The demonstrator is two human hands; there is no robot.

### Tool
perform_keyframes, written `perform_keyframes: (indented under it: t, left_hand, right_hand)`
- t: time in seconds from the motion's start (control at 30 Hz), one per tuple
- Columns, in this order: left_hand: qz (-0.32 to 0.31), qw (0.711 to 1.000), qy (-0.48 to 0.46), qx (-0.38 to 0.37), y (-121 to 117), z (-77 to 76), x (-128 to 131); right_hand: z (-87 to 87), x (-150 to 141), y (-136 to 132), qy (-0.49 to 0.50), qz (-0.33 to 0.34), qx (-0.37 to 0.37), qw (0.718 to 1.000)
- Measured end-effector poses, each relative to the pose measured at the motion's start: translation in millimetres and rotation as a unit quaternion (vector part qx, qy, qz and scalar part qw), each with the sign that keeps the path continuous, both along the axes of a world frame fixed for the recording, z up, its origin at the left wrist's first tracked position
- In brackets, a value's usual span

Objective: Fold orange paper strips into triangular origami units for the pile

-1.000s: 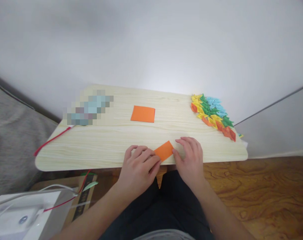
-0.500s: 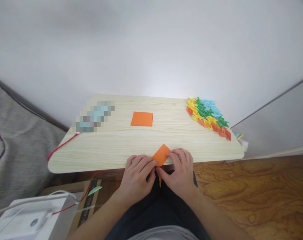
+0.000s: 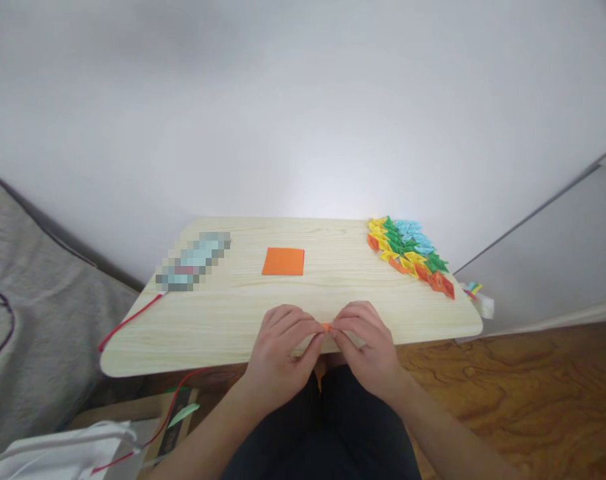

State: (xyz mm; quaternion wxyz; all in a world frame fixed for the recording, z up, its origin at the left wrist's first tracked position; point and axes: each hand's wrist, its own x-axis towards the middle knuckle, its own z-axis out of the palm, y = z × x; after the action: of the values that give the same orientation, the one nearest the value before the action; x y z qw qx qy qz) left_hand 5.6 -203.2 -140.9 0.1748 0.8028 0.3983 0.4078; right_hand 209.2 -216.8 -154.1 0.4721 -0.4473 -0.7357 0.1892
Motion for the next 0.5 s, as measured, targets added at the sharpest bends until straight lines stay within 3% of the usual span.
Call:
perform_keyframes:
  t: [0.13,0.27,0.4,0.5]
  left_hand:
    - [0.029,0.992,-0.108,-0.065,44.9,45.1,11.1]
    - [0.036,0.979,-0.152,-0.131,106.8,95.1,14.9]
    - [0.049,0.978,-0.186,-0.081,159.3,137.2,10.2]
    - [0.051,0.977,-0.204,-0.034,178.7,153.5,5.2]
  right_hand:
    - [51.7,4.6,46.3,0.165,-0.01,-0.078,0.983]
    - [98.2,2.3,107.5,0.256,-0.018,-0.143,0.956]
    - [134.7,-6.0,160.2,0.276,-0.011,-0.142,0.95]
    - [150.0,-11.0,182.2,0.282,0.006,-0.132,0.95]
